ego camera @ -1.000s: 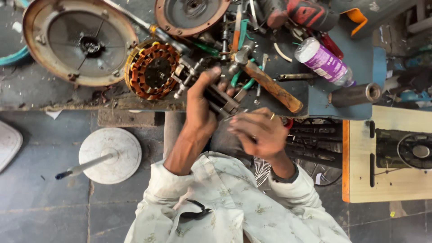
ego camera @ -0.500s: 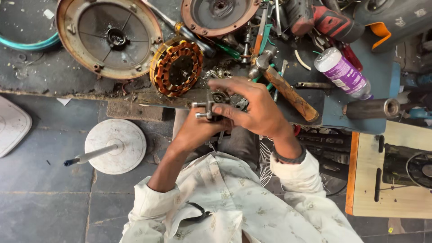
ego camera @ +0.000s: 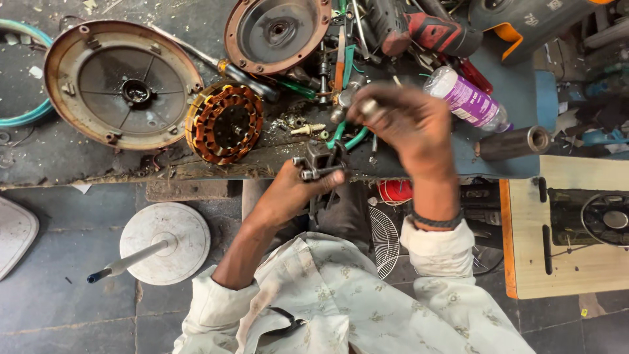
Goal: The person disassembles a motor rotor assembly on a workbench. They use a hammer to tap the housing, a screwdriver to pry components, and pliers to remove parts, exposing the copper windings. The person then uses a caliper to measure a shaft and handles a small metal ring.
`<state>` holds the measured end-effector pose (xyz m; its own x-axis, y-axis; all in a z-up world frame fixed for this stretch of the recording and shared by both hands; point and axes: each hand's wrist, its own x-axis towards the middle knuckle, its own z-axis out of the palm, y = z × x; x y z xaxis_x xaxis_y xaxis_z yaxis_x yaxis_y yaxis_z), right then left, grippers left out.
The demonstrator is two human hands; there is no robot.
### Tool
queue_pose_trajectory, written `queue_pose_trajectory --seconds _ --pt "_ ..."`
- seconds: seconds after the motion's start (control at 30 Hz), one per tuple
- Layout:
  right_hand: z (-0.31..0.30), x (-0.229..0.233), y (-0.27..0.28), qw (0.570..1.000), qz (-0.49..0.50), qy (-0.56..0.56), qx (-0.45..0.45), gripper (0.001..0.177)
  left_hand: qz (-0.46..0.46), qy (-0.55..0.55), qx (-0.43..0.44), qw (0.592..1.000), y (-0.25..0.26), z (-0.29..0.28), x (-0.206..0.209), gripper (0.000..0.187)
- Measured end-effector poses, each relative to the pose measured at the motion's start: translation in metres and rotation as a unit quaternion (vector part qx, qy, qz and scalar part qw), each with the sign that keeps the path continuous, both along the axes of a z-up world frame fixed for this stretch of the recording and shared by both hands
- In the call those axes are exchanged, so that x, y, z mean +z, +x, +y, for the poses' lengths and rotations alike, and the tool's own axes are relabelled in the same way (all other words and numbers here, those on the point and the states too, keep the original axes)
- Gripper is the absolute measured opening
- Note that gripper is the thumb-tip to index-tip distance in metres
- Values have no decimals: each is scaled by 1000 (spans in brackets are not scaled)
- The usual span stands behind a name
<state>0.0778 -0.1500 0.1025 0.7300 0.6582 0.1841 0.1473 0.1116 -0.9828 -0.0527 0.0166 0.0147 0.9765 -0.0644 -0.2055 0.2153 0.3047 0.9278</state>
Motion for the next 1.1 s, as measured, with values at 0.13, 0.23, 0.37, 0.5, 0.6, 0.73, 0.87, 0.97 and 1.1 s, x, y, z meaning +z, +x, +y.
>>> queue_pose_trajectory --seconds 0.13,0.23,0.37,0.5,0.6,0.73,0.87,0.97,1.1 --pt "-22 -7 33 947 -223 -175 -150 30 104 -135 66 983 6 3 8 41" --pt "-30 -35 53 859 -326 -349 -185 28 138 -201 99 965 12 10 9 39" --pt "-31 -67 68 828 -357 -399 -164 26 103 -209 133 963 26 18 7 37" --pt "-29 -56 53 843 -354 -348 -209 24 193 -182 200 943 46 11 4 34" --pt "-14 -36 21 893 -296 -278 -192 25 72 -302 204 928 56 4 -1 39" --pt "12 -36 -25 898 -360 -227 -109 36 50 -301 240 922 63 -3 -5 48" --pt "36 -57 -38 921 -327 -191 -92 36 -12 -181 243 953 49 -3 5 56" --pt "49 -67 -39 923 -315 -200 -94 37 -72 39 260 962 21 3 26 70" --pt "71 -79 -48 850 -432 -277 -119 37 -152 254 281 913 -36 19 45 34"
